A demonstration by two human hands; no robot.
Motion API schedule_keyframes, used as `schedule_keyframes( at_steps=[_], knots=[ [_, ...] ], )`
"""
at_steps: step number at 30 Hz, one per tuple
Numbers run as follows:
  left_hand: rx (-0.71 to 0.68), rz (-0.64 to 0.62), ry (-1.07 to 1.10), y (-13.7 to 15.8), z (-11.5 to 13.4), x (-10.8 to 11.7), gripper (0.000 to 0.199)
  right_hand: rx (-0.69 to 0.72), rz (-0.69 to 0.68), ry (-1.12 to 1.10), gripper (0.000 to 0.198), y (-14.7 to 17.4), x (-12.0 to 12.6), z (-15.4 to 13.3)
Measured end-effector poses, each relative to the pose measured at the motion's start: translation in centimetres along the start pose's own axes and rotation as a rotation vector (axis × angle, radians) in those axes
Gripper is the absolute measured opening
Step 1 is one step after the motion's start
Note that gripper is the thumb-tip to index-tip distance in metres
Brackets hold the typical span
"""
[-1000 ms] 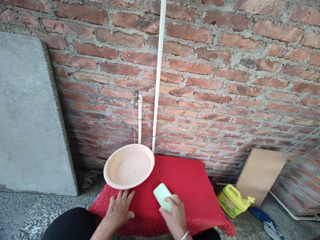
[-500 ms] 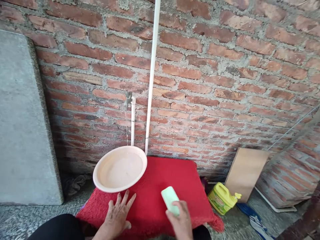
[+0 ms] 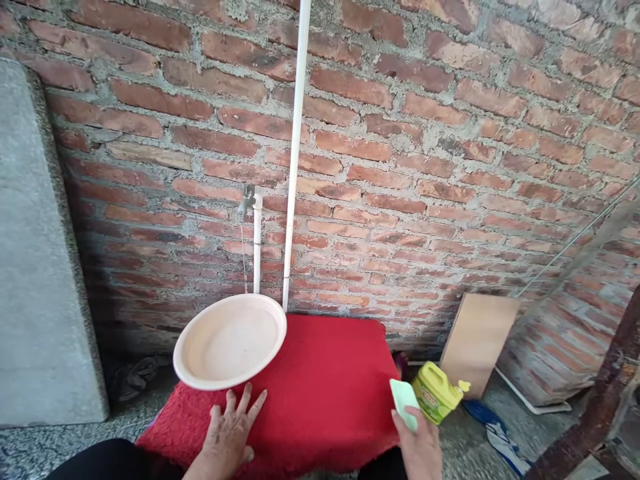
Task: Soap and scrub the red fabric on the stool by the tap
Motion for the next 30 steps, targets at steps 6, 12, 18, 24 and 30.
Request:
schedule_keyframes(
  at_steps=[6,12,18,24,30],
  knots=[
    [-0.010,-0.017,0.009,-0.2,0.0,-0.1,0.116,0.289,-0.344,-0.111,0.023,3.8,-11.4,-12.4],
    [-0.093,-0.008,0.108,-0.5,-0.4,-0.6,0.107,0.471,-0.531,0.081,0.028,5.6,-17.1,-19.9],
    [-0.074,-0.027,0.087,-1.3,0.2,-1.6,0.113,0.193,-0.290,0.008,0.030,-1.6,-10.1,-10.6],
    [-0.043,0.019,0.114,-1.1,0.6,-1.7,0.108,-0.057,-0.046,0.050,0.052,-3.9,-3.1,-4.1],
    [-0.034,0.016,0.077,-0.8,0.5,-1.7,0.109,0.332,-0.374,-0.140,0.029,1.5,-13.1,-15.5]
  ],
)
Point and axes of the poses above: each hand's wrist, its own y-axis away from the middle knuckle, its own x-axis out of the back of the hand, z = x × y, the point moved 7 cm from there along -y, towards the middle knuckle, and after that the axes turned 13 degrees about -z, right-handed, at the moved point
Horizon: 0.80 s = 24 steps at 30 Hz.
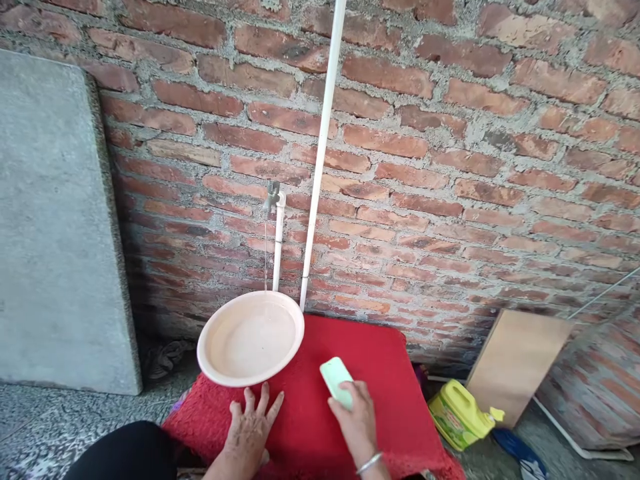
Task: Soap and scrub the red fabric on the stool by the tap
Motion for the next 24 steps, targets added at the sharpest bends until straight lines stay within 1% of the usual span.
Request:
schedule_keyframes(
  at_steps=[2,3,4,5,6,8,9,11,12,13,14,15,16,17,18,20,22,23,24],
  knots=[
    [-0.017,-0.012,-0.004,-0.1,0.0,-0.1,0.110,0.080,-0.104,0.030,0.022,-0.8,-3.7,-3.1],
    [-0.027,-0.013,-0.003,-0.2,0.0,-0.2,0.109,0.101,-0.133,0.063,0.022,-1.2,-4.7,-3.9],
    [-0.033,-0.005,-0.003,-0.3,0.0,-0.3,0.109,0.110,-0.147,0.098,0.022,-1.6,-5.2,-4.2],
    [-0.033,0.011,-0.002,-0.3,0.0,-0.4,0.108,0.108,-0.146,0.125,0.022,-1.9,-4.9,-4.0],
    [-0.029,0.023,-0.002,-0.4,0.0,-0.5,0.108,0.092,-0.131,0.140,0.022,-2.1,-4.1,-3.1],
    [-0.020,0.028,0.000,-0.6,0.1,-0.9,0.109,0.005,-0.057,0.134,0.024,-2.3,-0.9,0.3],
    [-0.013,0.022,0.002,-0.7,0.2,-1.2,0.110,-0.068,-0.006,0.120,0.028,-2.2,1.2,2.6],
    [-0.004,-0.001,0.009,-0.9,0.4,-1.5,0.110,-0.290,0.134,0.129,0.043,-1.4,5.6,7.5],
    [-0.002,-0.007,0.013,-1.0,0.5,-1.6,0.109,-0.382,0.201,0.144,0.051,-0.9,7.4,9.3],
    [-0.003,-0.011,0.017,-1.1,0.5,-1.6,0.108,-0.426,0.255,0.149,0.056,-0.4,8.7,10.4],
    [-0.006,-0.016,0.019,-1.1,0.6,-1.5,0.108,-0.446,0.286,0.146,0.059,-0.1,9.3,10.8],
    [-0.010,-0.019,0.019,-1.1,0.6,-1.4,0.107,-0.428,0.295,0.128,0.058,0.0,9.2,10.5],
    [-0.009,-0.021,0.019,-1.0,0.5,-1.2,0.107,-0.377,0.279,0.098,0.055,-0.2,8.4,9.4],
    [-0.010,-0.022,0.019,-0.9,0.3,-1.0,0.107,-0.306,0.238,0.062,0.050,-0.5,7.0,7.8],
    [-0.016,-0.020,0.020,-0.8,0.2,-0.7,0.106,-0.217,0.185,0.023,0.043,-0.9,5.1,5.7],
    [-0.038,0.002,0.027,-0.4,-0.2,0.0,0.103,-0.038,0.035,-0.018,0.030,-1.9,0.8,1.0],
    [-0.064,0.038,0.032,0.0,-0.4,0.8,0.101,0.062,-0.091,0.005,0.020,-2.7,-2.9,-2.6],
    [-0.070,0.056,0.032,0.2,-0.6,1.2,0.100,0.085,-0.134,0.035,0.019,-3.1,-4.0,-3.7],
    [-0.067,0.070,0.032,0.4,-0.7,1.5,0.098,0.095,-0.159,0.069,0.019,-3.5,-4.6,-4.0]
  ],
)
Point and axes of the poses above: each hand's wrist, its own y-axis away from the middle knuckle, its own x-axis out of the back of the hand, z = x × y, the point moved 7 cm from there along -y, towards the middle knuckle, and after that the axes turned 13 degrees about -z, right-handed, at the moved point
